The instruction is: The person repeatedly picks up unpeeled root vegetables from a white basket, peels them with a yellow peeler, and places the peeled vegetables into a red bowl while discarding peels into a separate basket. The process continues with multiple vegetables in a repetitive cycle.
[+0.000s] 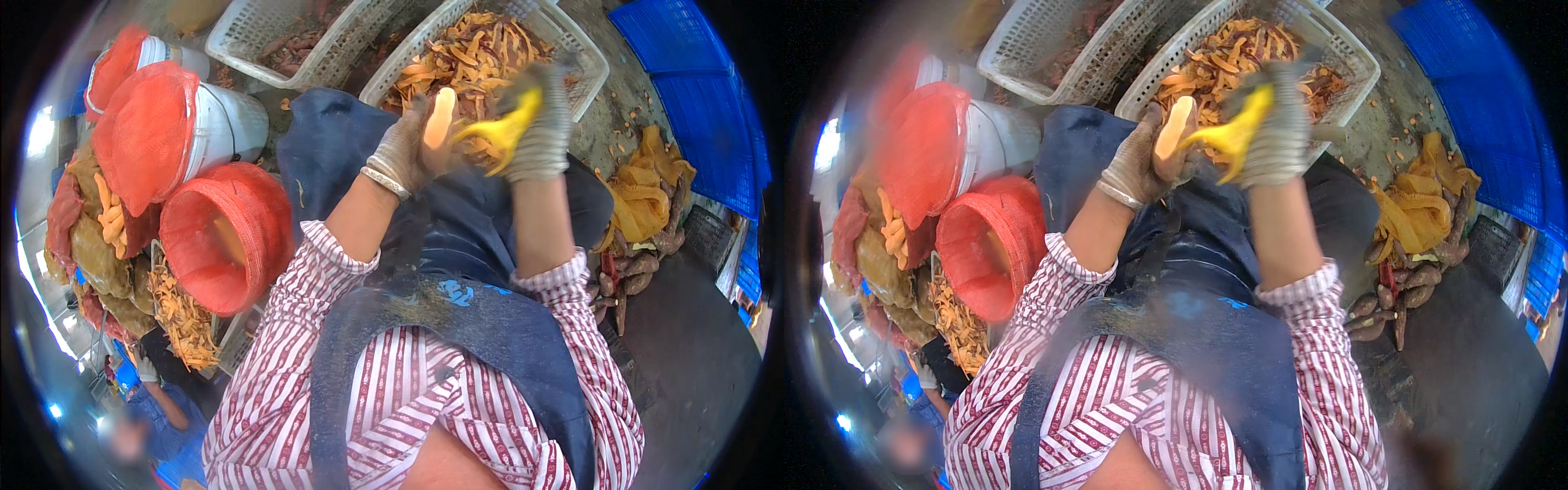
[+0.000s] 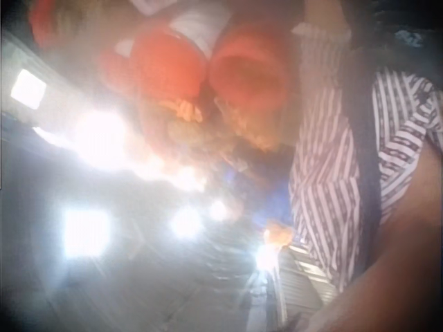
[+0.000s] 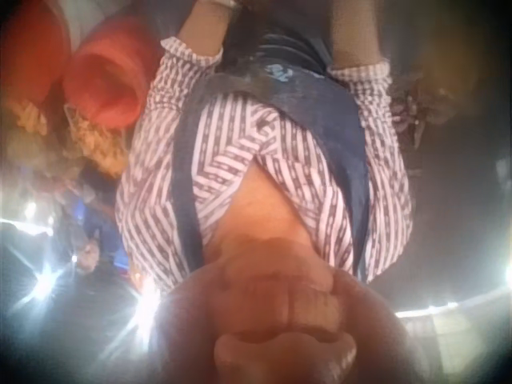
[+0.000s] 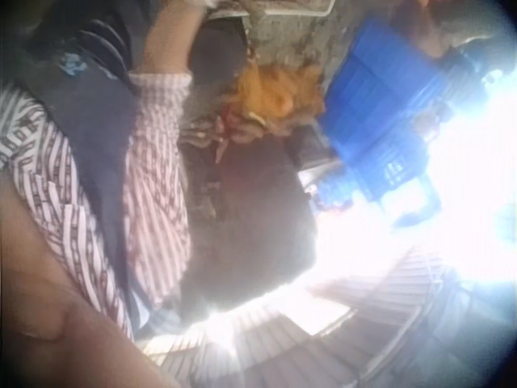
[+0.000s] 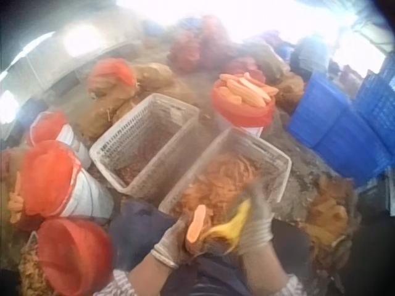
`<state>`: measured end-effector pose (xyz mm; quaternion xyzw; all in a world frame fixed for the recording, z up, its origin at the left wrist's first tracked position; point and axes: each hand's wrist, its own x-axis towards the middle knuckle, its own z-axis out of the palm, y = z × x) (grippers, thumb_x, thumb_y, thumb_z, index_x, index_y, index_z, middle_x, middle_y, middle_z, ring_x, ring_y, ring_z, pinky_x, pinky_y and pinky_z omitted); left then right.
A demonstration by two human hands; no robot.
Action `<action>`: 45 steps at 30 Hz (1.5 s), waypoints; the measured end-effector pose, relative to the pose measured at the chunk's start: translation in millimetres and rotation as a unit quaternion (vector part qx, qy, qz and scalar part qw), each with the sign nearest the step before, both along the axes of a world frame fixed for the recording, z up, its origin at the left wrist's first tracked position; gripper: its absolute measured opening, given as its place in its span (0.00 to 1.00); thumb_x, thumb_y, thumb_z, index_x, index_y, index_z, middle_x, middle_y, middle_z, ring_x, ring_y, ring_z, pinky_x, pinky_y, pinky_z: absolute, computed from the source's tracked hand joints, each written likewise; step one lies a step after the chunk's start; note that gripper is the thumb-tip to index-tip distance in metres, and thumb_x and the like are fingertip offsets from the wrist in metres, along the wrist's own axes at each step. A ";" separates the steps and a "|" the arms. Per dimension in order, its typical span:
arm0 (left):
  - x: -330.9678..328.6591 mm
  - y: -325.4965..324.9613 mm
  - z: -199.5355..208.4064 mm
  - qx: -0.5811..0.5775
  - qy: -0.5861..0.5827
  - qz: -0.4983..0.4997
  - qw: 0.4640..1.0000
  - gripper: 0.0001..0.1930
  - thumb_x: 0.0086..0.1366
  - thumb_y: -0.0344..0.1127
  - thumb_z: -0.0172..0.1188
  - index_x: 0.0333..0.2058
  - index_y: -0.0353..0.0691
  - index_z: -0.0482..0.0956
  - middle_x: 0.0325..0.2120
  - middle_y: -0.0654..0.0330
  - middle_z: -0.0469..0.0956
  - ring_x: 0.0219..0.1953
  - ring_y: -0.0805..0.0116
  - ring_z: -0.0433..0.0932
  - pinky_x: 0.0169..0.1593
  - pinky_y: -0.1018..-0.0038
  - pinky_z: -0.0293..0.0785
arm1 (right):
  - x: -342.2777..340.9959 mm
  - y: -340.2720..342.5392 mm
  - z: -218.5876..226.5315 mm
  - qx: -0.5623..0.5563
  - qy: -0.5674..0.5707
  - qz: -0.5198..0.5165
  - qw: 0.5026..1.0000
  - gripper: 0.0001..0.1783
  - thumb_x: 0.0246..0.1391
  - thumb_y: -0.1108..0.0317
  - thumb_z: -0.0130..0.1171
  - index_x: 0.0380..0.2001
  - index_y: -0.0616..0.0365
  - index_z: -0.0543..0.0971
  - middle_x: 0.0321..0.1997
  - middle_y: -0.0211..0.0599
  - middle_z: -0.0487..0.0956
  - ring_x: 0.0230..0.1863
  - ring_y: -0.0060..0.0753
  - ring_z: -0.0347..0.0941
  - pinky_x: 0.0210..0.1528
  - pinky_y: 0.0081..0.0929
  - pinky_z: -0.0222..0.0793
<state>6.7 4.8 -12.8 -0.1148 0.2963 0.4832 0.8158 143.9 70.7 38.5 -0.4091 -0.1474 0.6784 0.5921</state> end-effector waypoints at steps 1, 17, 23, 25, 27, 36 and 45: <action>4.9 2.4 0.7 -0.009 -0.025 0.005 1.000 0.23 0.61 0.53 0.44 0.45 0.42 0.67 0.35 0.57 0.74 0.34 0.64 0.74 0.37 0.66 0.73 | -15.7 -7.2 -5.9 -0.006 0.125 0.021 0.992 0.09 0.45 0.64 0.58 0.26 0.54 0.69 0.16 0.33 0.70 0.12 0.29 0.65 0.13 0.24 0.62; 9.2 6.8 14.0 -0.037 -0.050 0.005 0.998 0.22 0.61 0.53 0.44 0.43 0.41 0.67 0.28 0.60 0.71 0.26 0.66 0.71 0.28 0.73 0.71 | -14.7 -2.3 -21.4 -0.027 0.073 0.018 0.997 0.08 0.49 0.63 0.53 0.24 0.54 0.69 0.18 0.33 0.70 0.16 0.27 0.67 0.14 0.23 0.62; -3.9 -19.5 32.8 0.091 -0.067 -0.049 0.992 0.24 0.60 0.55 0.44 0.43 0.40 0.67 0.29 0.58 0.72 0.26 0.65 0.72 0.28 0.72 0.72 | 31.7 86.3 -78.9 -0.029 -0.568 -0.010 0.823 0.12 0.54 0.60 0.44 0.28 0.57 0.68 0.21 0.32 0.70 0.18 0.25 0.66 0.22 0.23 0.64; -1.8 -13.3 34.9 0.081 0.034 -0.021 0.996 0.25 0.59 0.56 0.46 0.43 0.39 0.66 0.27 0.58 0.71 0.25 0.65 0.71 0.30 0.72 0.71 | 49.0 84.0 -25.9 -0.063 -0.226 -0.262 0.936 0.10 0.55 0.63 0.44 0.24 0.58 0.67 0.18 0.31 0.69 0.19 0.23 0.66 0.23 0.21 0.63; -5.0 -3.2 4.6 0.036 -0.008 0.016 0.999 0.25 0.58 0.56 0.47 0.43 0.39 0.66 0.30 0.57 0.72 0.26 0.65 0.71 0.31 0.72 0.72 | 40.2 63.9 -22.1 -0.013 -0.146 -0.215 0.966 0.09 0.53 0.63 0.47 0.25 0.57 0.67 0.17 0.31 0.69 0.17 0.25 0.65 0.20 0.21 0.63; -3.8 -6.7 -9.3 0.044 0.067 -0.038 0.996 0.23 0.59 0.54 0.47 0.43 0.40 0.67 0.30 0.57 0.73 0.25 0.65 0.73 0.26 0.74 0.73 | -24.5 25.9 -36.3 -0.029 0.058 0.075 0.995 0.08 0.47 0.65 0.53 0.25 0.58 0.68 0.15 0.35 0.70 0.13 0.28 0.65 0.16 0.22 0.64; 5.9 -0.3 -3.4 -0.077 -0.059 0.089 0.991 0.24 0.58 0.55 0.47 0.40 0.39 0.68 0.32 0.56 0.74 0.25 0.62 0.74 0.33 0.66 0.76 | 31.8 30.0 -25.5 0.045 -0.055 -0.093 0.993 0.13 0.47 0.57 0.55 0.26 0.56 0.69 0.16 0.32 0.70 0.17 0.25 0.66 0.19 0.22 0.64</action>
